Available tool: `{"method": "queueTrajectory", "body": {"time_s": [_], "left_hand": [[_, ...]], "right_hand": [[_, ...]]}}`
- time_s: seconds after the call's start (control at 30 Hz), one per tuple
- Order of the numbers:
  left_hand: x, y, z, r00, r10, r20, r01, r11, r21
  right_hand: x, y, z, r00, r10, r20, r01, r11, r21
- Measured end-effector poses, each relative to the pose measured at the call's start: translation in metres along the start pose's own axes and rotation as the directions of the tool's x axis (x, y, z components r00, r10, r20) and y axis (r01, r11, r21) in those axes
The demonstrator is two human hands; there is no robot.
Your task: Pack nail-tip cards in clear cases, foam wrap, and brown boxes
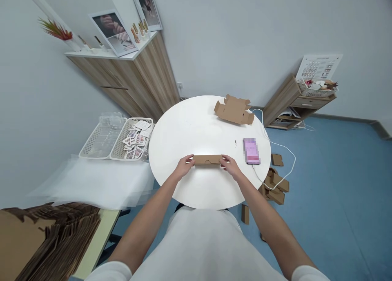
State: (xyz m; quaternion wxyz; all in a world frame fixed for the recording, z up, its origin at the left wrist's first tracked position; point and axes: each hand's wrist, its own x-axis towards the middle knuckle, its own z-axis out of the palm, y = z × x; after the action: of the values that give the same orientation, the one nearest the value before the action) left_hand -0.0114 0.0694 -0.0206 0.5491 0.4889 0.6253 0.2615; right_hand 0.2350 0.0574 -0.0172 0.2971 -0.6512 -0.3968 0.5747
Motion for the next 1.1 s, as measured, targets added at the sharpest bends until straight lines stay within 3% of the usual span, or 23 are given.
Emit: {"method": "queueTrajectory", "body": {"time_s": [0.17,0.37,0.57,0.8,0.9,1.1], "left_hand": [[-0.012,-0.008,0.002,0.996,0.06,-0.065,-0.06,0.998,0.002],[-0.026,-0.039,0.004,0.991,0.025,-0.129,-0.018,0.998,0.056],[-0.039,-0.062,0.006,0.996,0.079,0.04,-0.087,0.956,0.279],[-0.053,-0.067,-0.003,0.973,0.186,0.139,-0.231,0.85,0.474],[-0.05,-0.073,-0.009,0.977,0.174,0.126,-0.214,0.849,0.482],[-0.052,-0.081,-0.013,0.97,0.171,0.175,-0.229,0.882,0.413]], "right_hand": [[-0.015,0.009,0.007,0.995,-0.083,-0.062,0.085,0.996,0.032],[-0.035,0.04,0.03,0.98,-0.116,-0.164,0.122,0.992,0.027],[-0.056,0.071,0.053,0.973,-0.005,-0.231,-0.015,0.996,-0.084],[-0.08,0.081,0.075,0.955,-0.075,-0.286,-0.015,0.953,-0.303],[-0.089,0.084,0.078,0.96,-0.067,-0.272,-0.04,0.929,-0.369],[-0.1,0.084,0.081,0.937,-0.005,-0.35,-0.101,0.954,-0.283]]}}
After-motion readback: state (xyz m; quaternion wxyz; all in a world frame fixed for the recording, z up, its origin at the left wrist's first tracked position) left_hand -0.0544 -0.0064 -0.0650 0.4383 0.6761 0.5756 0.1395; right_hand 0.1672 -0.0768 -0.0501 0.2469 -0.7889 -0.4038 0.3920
